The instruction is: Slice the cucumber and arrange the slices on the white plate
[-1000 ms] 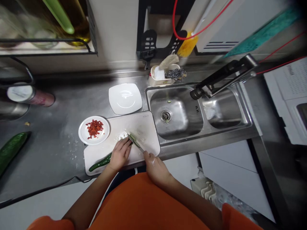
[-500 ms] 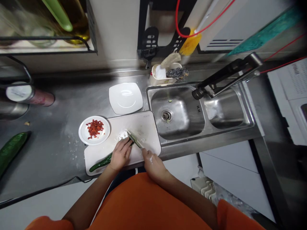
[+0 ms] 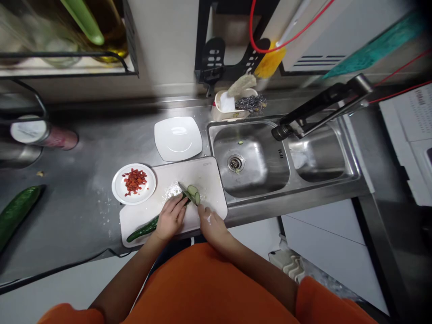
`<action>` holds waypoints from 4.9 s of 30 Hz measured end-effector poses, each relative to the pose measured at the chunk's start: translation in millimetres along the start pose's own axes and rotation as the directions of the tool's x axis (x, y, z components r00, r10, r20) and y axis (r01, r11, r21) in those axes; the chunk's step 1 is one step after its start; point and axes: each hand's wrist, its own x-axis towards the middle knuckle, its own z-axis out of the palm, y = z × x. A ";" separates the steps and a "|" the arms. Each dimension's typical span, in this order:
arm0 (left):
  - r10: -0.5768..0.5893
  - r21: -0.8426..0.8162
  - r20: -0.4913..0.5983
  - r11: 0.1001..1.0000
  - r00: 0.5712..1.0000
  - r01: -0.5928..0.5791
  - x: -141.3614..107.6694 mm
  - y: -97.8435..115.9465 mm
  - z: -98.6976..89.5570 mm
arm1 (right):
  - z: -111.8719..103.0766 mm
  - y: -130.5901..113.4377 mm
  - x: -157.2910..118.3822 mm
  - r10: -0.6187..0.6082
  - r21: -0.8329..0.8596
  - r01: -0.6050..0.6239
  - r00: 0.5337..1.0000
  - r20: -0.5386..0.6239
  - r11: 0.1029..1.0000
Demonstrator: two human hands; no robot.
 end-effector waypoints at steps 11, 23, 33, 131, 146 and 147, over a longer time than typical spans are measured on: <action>0.004 -0.007 -0.006 1.000 1.000 -0.004 -0.8 -2.4 1.4 | -28.7 25.3 -3.4 0.072 0.139 -0.075 0.997 0.021 0.987; -0.002 -0.016 0.003 1.000 1.000 0.002 1.1 -0.9 -0.3 | -37.7 8.5 -34.0 0.061 0.025 -0.062 0.997 0.041 0.998; -0.012 -0.020 -0.004 1.000 1.000 0.012 -1.5 -4.3 2.0 | -31.4 3.6 -49.5 0.044 -0.001 -0.044 0.994 0.097 0.999; 0.008 -0.019 -0.021 1.000 1.000 -0.008 -1.7 -5.0 2.2 | -33.5 -3.8 -49.4 0.055 0.006 -0.056 0.993 0.105 0.998; 0.014 -0.007 -0.018 1.000 1.000 -0.014 -1.5 -5.2 2.0 | -36.6 -8.6 -37.1 0.058 0.024 -0.062 0.989 0.133 0.998; 0.014 -0.007 -0.017 1.000 1.000 -0.014 -1.7 -5.4 2.1 | -36.7 -9.2 -35.9 0.060 0.028 -0.064 0.989 0.132 0.998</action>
